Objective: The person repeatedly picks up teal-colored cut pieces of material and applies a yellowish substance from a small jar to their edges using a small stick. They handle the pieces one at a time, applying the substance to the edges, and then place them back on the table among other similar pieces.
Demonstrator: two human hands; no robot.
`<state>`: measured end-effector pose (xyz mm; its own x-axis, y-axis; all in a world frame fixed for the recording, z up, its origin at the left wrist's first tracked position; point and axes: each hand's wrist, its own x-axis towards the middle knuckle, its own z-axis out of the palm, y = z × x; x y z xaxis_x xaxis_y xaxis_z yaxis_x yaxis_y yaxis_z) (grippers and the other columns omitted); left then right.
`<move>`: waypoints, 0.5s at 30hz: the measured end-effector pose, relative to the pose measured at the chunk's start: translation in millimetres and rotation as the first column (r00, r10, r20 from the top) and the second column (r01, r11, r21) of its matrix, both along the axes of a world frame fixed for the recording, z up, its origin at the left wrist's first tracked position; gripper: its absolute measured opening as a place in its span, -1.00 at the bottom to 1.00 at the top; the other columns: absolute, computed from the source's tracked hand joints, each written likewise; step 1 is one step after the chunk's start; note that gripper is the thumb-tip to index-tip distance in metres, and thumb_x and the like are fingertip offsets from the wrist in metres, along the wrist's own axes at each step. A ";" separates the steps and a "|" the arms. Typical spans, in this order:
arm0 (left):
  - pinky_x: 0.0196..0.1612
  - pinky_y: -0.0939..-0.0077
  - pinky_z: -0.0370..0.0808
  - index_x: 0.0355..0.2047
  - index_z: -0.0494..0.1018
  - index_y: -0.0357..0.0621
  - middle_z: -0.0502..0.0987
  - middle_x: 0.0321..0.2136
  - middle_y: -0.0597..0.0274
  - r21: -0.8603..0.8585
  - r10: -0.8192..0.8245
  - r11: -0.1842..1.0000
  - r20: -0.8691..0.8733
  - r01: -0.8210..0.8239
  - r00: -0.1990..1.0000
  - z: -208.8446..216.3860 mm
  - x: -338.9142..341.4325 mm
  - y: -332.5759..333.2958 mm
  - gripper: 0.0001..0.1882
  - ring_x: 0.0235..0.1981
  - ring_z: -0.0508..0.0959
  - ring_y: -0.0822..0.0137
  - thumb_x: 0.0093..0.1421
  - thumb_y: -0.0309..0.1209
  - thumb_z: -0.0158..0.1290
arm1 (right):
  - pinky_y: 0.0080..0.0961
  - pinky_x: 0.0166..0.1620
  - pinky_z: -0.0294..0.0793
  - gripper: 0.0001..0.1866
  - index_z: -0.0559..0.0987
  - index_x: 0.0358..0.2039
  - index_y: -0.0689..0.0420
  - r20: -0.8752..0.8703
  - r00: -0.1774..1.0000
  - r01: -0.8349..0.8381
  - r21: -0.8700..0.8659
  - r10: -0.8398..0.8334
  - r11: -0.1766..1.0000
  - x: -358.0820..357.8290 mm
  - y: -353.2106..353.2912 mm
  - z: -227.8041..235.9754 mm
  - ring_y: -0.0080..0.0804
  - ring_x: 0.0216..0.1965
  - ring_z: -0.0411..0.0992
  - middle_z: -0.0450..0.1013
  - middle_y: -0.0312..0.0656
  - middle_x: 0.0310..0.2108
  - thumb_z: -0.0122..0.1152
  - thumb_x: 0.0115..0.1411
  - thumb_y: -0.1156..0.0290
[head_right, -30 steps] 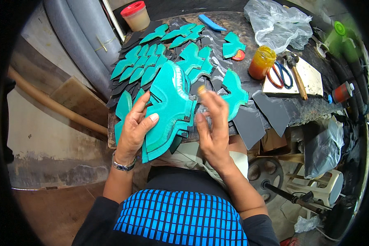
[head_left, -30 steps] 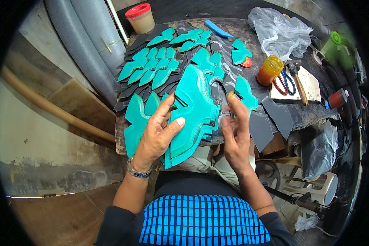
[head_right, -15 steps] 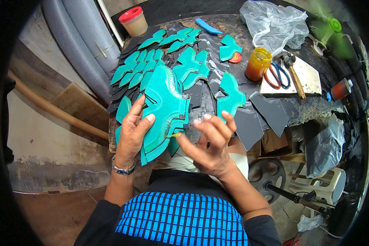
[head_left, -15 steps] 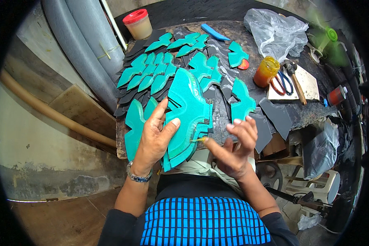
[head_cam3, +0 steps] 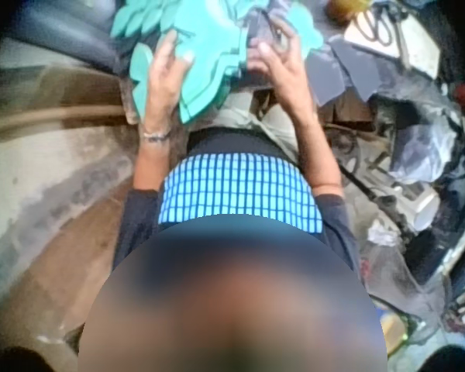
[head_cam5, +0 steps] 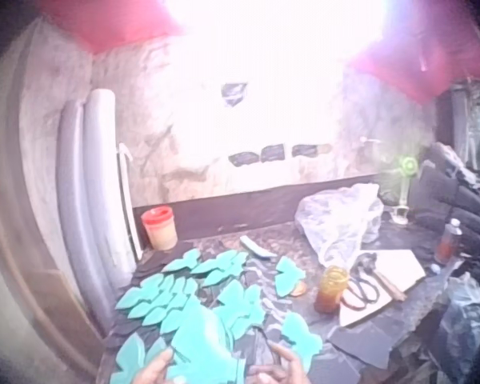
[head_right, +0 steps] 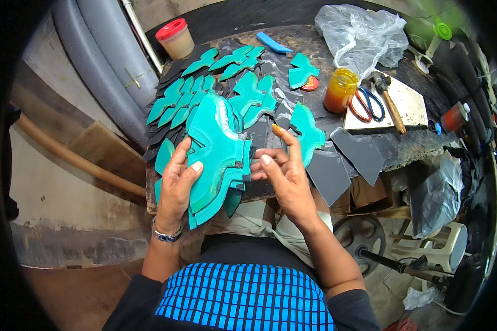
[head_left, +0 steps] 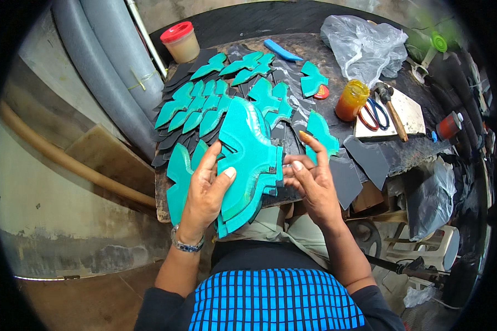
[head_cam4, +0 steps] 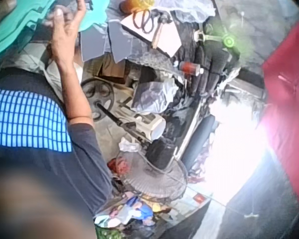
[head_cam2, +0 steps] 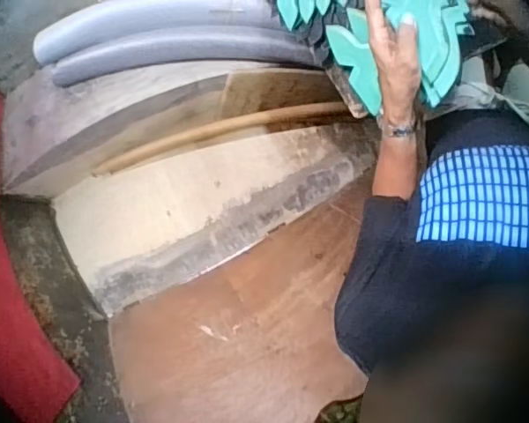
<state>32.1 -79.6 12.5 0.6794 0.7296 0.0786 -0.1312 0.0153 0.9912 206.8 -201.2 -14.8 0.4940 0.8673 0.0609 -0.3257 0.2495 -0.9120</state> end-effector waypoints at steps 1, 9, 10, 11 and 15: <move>0.24 0.45 0.25 0.32 -0.03 -0.47 0.28 0.21 -0.05 0.006 0.004 1.000 0.006 -0.004 1.000 -1.4 0.4 -0.8 -0.34 0.20 0.31 0.31 0.30 -0.48 -0.04 | -0.58 -0.11 0.45 -0.33 -0.01 0.34 0.03 -0.081 0.996 -0.046 -0.026 0.044 0.999 -0.3 1.8 1.1 -0.54 -0.18 0.41 0.39 -0.16 -0.16 0.07 0.33 0.44; 0.24 0.43 0.24 0.34 -0.08 -0.39 0.25 0.22 -0.05 0.042 0.024 0.999 -0.037 -0.023 0.999 -3.9 8.9 -12.2 -0.34 0.21 0.30 0.29 0.34 -0.46 -0.08 | -0.73 -0.29 0.26 -0.19 -0.13 0.38 -0.05 -0.153 0.983 -0.106 -0.029 0.101 0.994 -4.8 3.7 9.5 -0.70 -0.35 0.28 0.38 -0.27 -0.29 0.10 0.27 0.53; 0.22 0.43 0.27 0.33 -0.05 -0.39 0.27 0.20 -0.04 0.073 0.010 0.997 -0.026 -0.008 1.000 -2.8 10.8 -12.9 -0.36 0.18 0.33 0.30 0.34 -0.46 -0.08 | -0.73 -0.29 0.27 -0.19 -0.14 0.38 -0.05 -0.145 0.985 -0.093 -0.026 0.089 0.995 -5.1 1.9 9.5 -0.71 -0.35 0.27 0.38 -0.26 -0.28 0.08 0.26 0.54; 0.19 0.43 0.30 0.32 -0.03 -0.39 0.29 0.17 -0.04 0.103 -0.006 0.995 -0.014 0.007 1.000 -1.9 12.4 -14.7 -0.38 0.16 0.35 0.31 0.34 -0.47 -0.08 | -0.67 -0.20 0.35 -0.18 -0.16 0.37 -0.05 -0.126 0.990 -0.072 -0.078 0.061 0.994 -3.1 1.3 9.3 -0.65 -0.25 0.35 0.41 -0.14 -0.17 0.06 0.24 0.60; -0.05 0.62 0.41 0.09 0.23 -0.33 0.41 -0.08 0.13 0.046 0.004 0.999 0.027 -0.005 1.000 -0.2 29.2 -5.9 -0.60 -0.11 0.44 0.51 0.29 -0.51 0.02 | -0.56 -0.05 0.40 -0.17 -0.17 0.36 -0.06 -0.152 0.988 0.028 0.041 -0.022 0.999 -0.3 -5.5 7.5 -0.53 -0.11 0.40 0.40 -0.02 -0.06 0.05 0.23 0.64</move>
<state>61.3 -85.5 12.3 0.6732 0.7279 0.1303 -0.1574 -0.0310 0.9870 206.5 -206.7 -7.3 0.5217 0.8529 0.0207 -0.4522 0.2970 -0.8410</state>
